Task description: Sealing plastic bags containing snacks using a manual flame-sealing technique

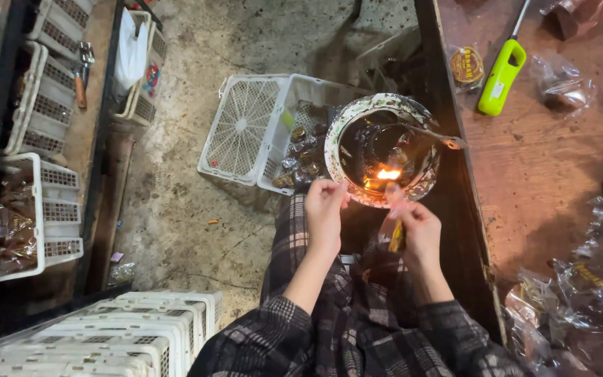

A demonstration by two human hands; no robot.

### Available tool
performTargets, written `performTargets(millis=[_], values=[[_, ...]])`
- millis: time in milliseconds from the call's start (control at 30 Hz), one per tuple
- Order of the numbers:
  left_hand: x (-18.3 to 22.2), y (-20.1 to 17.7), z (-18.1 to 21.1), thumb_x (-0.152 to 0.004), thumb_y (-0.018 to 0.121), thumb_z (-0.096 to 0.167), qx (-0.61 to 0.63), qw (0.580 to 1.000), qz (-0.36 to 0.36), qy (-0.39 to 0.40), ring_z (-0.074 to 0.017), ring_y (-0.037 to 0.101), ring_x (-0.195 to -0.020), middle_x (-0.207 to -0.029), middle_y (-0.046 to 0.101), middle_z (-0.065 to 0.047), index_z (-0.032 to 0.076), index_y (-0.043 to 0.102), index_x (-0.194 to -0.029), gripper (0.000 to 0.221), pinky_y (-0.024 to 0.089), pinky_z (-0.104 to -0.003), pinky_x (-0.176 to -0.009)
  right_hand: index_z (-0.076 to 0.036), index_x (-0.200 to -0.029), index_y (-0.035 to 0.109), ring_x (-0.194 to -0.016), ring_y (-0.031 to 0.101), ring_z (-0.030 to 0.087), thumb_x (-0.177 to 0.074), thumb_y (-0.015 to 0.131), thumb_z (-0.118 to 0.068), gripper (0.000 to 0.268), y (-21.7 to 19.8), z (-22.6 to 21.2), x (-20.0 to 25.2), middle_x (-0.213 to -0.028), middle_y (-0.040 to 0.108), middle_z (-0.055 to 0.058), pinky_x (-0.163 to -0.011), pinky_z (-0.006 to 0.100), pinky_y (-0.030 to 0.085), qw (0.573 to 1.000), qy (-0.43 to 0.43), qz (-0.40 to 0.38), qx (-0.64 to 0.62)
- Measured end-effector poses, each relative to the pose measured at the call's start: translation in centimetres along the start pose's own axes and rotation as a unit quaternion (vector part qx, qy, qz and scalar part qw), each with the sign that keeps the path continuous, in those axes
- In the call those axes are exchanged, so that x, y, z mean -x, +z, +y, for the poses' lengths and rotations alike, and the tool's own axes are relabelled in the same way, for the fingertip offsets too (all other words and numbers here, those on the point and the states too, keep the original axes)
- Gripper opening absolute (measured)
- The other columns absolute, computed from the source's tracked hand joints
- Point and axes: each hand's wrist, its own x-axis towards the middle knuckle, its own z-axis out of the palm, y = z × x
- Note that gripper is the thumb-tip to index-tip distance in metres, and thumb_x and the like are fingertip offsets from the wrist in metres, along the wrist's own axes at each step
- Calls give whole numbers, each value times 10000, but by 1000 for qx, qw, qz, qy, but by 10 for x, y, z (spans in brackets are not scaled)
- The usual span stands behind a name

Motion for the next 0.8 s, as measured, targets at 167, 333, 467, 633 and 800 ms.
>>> performTargets(millis=[167,333,467,633,800], values=[[38,-21,-40,-967,706,151,-12,990,-98,-100,-123,614,-602,-713,674,-91,93,635,-941,95,459,-218,-579,-79,-855,662,-518,560,59,-840,774,-59,115,10,6,-32,-651,625,9,-484,193,429,998,-20,33,-56],[75,-46,-84,-1097,547,441,-17,924,-227,-309,-192,744,-727,-893,740,-160,57,653,-1167,404,604,-278,-635,-107,-891,640,-613,624,64,-836,856,-119,223,6,21,-46,-712,697,7,-575,194,498,999,-30,30,9],[73,-41,-77,-1125,448,509,29,915,-229,-332,-236,757,-765,-920,740,-188,29,610,-1236,518,617,-319,-654,-99,-879,664,-605,610,58,-857,851,-122,190,7,16,-42,-702,702,28,-570,188,481,999,-32,36,18],[64,-32,-66,-1103,338,657,104,886,-231,-387,-300,746,-771,-971,726,-227,19,565,-1317,711,634,-397,-642,-96,-831,717,-549,535,35,-843,838,-132,126,12,-2,-22,-626,644,-6,-527,175,438,997,-40,47,38],[62,-35,-70,-1061,351,738,152,861,-214,-435,-337,745,-759,-975,725,-245,9,579,-1292,798,640,-449,-634,-102,-855,750,-581,541,62,-846,855,-145,113,2,8,-23,-638,648,20,-553,212,452,992,-90,47,70]])
